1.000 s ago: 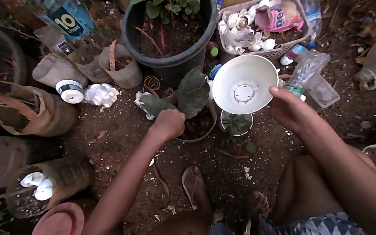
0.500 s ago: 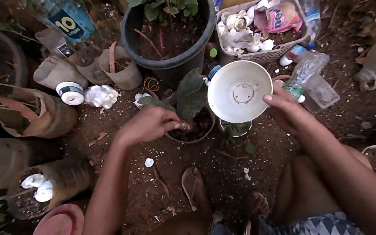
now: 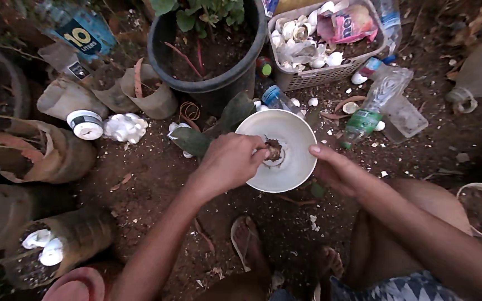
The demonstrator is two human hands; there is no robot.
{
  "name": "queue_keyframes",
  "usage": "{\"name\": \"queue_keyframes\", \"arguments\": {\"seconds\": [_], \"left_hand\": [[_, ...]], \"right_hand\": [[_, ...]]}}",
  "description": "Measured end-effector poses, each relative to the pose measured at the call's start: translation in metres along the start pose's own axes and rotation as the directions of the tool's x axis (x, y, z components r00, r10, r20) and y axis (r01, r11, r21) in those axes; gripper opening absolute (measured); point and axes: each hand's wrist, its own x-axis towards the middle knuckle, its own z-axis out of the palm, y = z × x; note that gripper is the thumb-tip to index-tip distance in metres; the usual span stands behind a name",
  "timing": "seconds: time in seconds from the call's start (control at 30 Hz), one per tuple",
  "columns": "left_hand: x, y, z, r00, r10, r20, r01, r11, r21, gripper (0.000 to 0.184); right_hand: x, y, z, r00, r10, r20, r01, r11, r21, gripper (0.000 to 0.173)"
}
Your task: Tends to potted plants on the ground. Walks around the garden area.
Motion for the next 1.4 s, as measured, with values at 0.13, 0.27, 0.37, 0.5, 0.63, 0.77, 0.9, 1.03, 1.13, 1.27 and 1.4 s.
{"name": "queue_keyframes", "arguments": {"seconds": [0.13, 0.27, 0.37, 0.5, 0.63, 0.77, 0.9, 1.03, 1.13, 1.27, 1.4], "left_hand": [[0.001, 0.012, 0.008, 0.998, 0.067, -0.016, -0.063, 0.979, 0.196, 0.020], [0.007, 0.018, 0.010, 0.985, 0.111, 0.133, -0.146, 0.945, 0.293, 0.018], [0.010, 0.021, 0.009, 0.978, 0.136, 0.156, -0.178, 0.938, 0.298, 0.015], [0.009, 0.018, 0.009, 0.982, 0.161, 0.102, -0.182, 0.952, 0.248, 0.013], [0.009, 0.012, 0.012, 0.985, 0.155, 0.074, -0.167, 0.964, 0.205, 0.020], [0.011, 0.010, 0.016, 0.993, 0.107, 0.046, -0.113, 0.982, 0.153, 0.023], [0.013, 0.010, 0.019, 0.996, 0.071, 0.053, -0.078, 0.985, 0.155, 0.021], [0.017, 0.002, 0.028, 0.990, 0.142, -0.014, -0.137, 0.973, 0.186, 0.015], [0.019, 0.001, 0.031, 0.986, 0.166, -0.029, -0.158, 0.970, 0.183, 0.015], [0.016, 0.002, 0.032, 0.984, 0.175, -0.016, -0.170, 0.970, 0.176, 0.016], [0.009, 0.001, 0.032, 0.987, 0.158, -0.012, -0.155, 0.979, 0.135, 0.020]], "right_hand": [[0.003, 0.004, 0.002, 0.998, 0.061, 0.027, -0.064, 0.992, 0.113, 0.071], [0.002, 0.006, 0.003, 0.997, 0.063, 0.055, -0.069, 0.989, 0.128, 0.064], [0.001, 0.007, 0.005, 0.996, 0.067, 0.066, -0.074, 0.992, 0.103, 0.064], [0.002, 0.009, 0.002, 0.995, 0.021, 0.094, -0.039, 0.979, 0.201, 0.068], [0.003, 0.011, 0.004, 0.996, -0.020, 0.090, 0.006, 0.989, 0.145, 0.069], [0.003, 0.015, 0.006, 0.994, -0.081, 0.067, 0.076, 0.995, 0.068, 0.075], [0.003, 0.016, 0.008, 0.996, -0.091, 0.023, 0.090, 0.995, 0.050, 0.079], [0.003, 0.016, 0.009, 0.998, -0.056, 0.021, 0.054, 0.994, 0.100, 0.077], [0.003, 0.015, 0.009, 1.000, -0.019, 0.020, 0.016, 0.991, 0.133, 0.075], [0.002, 0.013, 0.010, 1.000, 0.011, 0.021, -0.013, 0.991, 0.136, 0.062], [-0.001, 0.016, 0.013, 0.999, 0.025, 0.042, -0.031, 0.989, 0.144, 0.065]]}}
